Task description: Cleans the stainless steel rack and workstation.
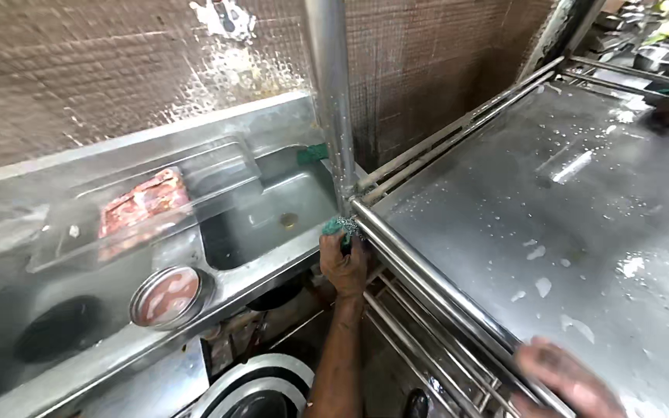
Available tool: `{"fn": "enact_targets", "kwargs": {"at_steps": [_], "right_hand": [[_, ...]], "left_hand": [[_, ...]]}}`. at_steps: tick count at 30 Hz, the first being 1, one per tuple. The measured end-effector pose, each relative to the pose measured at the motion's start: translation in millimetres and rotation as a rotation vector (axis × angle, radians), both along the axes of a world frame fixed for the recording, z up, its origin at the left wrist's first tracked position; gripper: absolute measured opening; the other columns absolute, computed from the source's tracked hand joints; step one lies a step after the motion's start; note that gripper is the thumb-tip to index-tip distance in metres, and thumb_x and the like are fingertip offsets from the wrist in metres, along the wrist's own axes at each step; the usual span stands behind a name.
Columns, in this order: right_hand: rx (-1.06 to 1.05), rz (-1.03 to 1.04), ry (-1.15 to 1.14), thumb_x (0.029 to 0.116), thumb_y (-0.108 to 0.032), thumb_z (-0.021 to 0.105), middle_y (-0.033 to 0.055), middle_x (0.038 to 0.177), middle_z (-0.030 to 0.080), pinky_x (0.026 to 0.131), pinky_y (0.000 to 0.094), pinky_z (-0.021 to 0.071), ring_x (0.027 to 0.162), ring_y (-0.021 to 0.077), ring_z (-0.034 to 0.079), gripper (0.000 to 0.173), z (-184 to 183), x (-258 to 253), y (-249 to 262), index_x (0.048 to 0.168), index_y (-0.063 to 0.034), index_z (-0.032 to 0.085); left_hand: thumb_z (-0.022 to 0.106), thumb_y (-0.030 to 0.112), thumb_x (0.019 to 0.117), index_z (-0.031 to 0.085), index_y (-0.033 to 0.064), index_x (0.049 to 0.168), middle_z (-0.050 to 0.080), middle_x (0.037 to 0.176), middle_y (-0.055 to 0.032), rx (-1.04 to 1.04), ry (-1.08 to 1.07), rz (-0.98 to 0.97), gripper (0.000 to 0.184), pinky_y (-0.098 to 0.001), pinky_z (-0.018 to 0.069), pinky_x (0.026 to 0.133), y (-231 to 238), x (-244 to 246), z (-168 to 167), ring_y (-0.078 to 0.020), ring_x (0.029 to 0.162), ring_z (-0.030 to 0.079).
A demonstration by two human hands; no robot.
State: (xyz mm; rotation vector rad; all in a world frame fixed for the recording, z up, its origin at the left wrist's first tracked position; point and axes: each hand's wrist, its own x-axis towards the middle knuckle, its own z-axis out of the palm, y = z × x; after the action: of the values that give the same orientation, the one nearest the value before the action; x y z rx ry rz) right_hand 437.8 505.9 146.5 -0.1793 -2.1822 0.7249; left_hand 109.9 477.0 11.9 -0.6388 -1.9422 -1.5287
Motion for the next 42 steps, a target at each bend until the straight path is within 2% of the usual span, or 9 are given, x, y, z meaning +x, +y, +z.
{"fn": "enact_targets", "kwargs": {"at_steps": [4,7,10,19,22,26,33,38,42], "right_hand": [[0.169,-0.413,-0.413,0.0962,-0.044,0.065,0.0194,0.136,0.064,0.095,0.048,0.0573,0.121,0.0327,0.065,0.05,13.1,-21.4,10.1,0.133,-0.0095,0.066],[0.389,-0.593,-0.534,0.0971,-0.05,0.055,0.0095,0.105,0.076,0.059,0.0426,0.0565,0.08,0.0268,0.073,0.049,2.1,-49.0,2.7,0.126,-0.0138,0.072],[0.503,-0.744,-0.517,0.0959,-0.05,0.051,0.008,0.081,0.071,0.049,0.0426,0.0499,0.064,0.0279,0.068,0.048,-8.1,-64.0,1.2,0.111,-0.0113,0.075],[0.535,-0.822,-0.57,0.0919,-0.049,0.054,0.007,0.079,0.071,0.05,0.0461,0.051,0.064,0.0287,0.069,0.044,-12.0,-65.2,-1.0,0.107,-0.013,0.075],[0.572,-0.861,-0.542,0.0921,-0.046,0.057,0.0082,0.078,0.071,0.05,0.0466,0.0512,0.065,0.0302,0.069,0.04,-12.9,-68.1,1.6,0.106,-0.0134,0.076],[0.603,-0.938,-0.51,0.088,-0.035,0.058,0.009,0.075,0.069,0.047,0.0471,0.0475,0.061,0.0305,0.068,0.03,-16.9,-75.0,1.3,0.096,-0.0112,0.074],[0.622,-1.04,-0.479,0.0849,-0.033,0.056,0.0097,0.072,0.07,0.047,0.0485,0.0459,0.06,0.031,0.068,0.03,-18.5,-86.8,-0.5,0.086,-0.0089,0.073],[0.676,-1.101,-0.447,0.0853,-0.034,0.055,0.0099,0.069,0.068,0.047,0.0478,0.0419,0.058,0.03,0.066,0.03,-24.5,-92.2,2.3,0.08,-0.0093,0.07],[0.705,-1.135,-0.459,0.0836,-0.035,0.056,0.0105,0.07,0.068,0.048,0.0482,0.0427,0.058,0.031,0.066,0.03,-27.5,-94.3,2.0,0.079,-0.009,0.07]], "left_hand": [[0.073,0.013,0.089,0.07,0.0015,0.092,0.067,0.091,-0.014,-0.126,0.034,0.01,0.013,-0.0445,0.0576,0.073,-3.8,-4.6,7.8,-0.0257,0.082,0.068],[0.072,0.012,0.0874,0.071,0.0027,0.092,0.071,0.096,-0.0162,-0.304,-0.004,-0.01,0.01,-0.0531,0.0579,0.068,-11.7,-0.9,17.5,-0.0325,0.083,0.071],[0.071,0.013,0.0886,0.072,0.006,0.096,0.071,0.102,-0.0148,-0.497,-0.055,-0.024,0.01,-0.056,0.0576,0.063,-19.0,1.4,21.8,-0.035,0.084,0.072],[0.062,0.031,0.098,0.07,0.0201,0.126,0.068,0.129,-0.0064,-1.046,-0.444,-0.322,0.031,-0.0557,0.0576,0.088,-54.3,-10.5,-27.1,-0.0294,0.109,0.069],[0.065,0.031,0.0979,0.071,0.0121,0.124,0.07,0.127,-0.0102,-0.733,-0.504,-0.337,0.033,-0.0549,0.055,0.096,-71.0,-10.2,-42.4,-0.0295,0.112,0.069],[0.075,0.019,0.0909,0.073,0.0008,0.108,0.071,0.104,-0.0164,-0.174,-0.178,-0.277,0.025,-0.0513,0.0587,0.084,-64.5,-18.0,-1.2,-0.0296,0.093,0.071],[0.072,0.02,0.0925,0.073,0.0046,0.111,0.067,0.104,-0.017,-0.107,0.059,-0.188,0.024,-0.0457,0.0603,0.064,-13.0,-19.8,22.9,-0.0283,0.079,0.07],[0.073,0.016,0.085,0.072,0.0065,0.09,0.069,0.094,-0.0126,-0.276,0.029,-0.182,0.01,-0.0473,0.0598,0.061,-15.3,-21.2,-38.1,-0.0285,0.076,0.071],[0.072,0.017,0.0876,0.078,0.0091,0.101,0.074,0.108,-0.0126,-0.508,-0.215,-0.268,0.016,-0.0543,0.0607,0.066,-8.2,-7.3,-96.2,-0.0326,0.082,0.074]]}}
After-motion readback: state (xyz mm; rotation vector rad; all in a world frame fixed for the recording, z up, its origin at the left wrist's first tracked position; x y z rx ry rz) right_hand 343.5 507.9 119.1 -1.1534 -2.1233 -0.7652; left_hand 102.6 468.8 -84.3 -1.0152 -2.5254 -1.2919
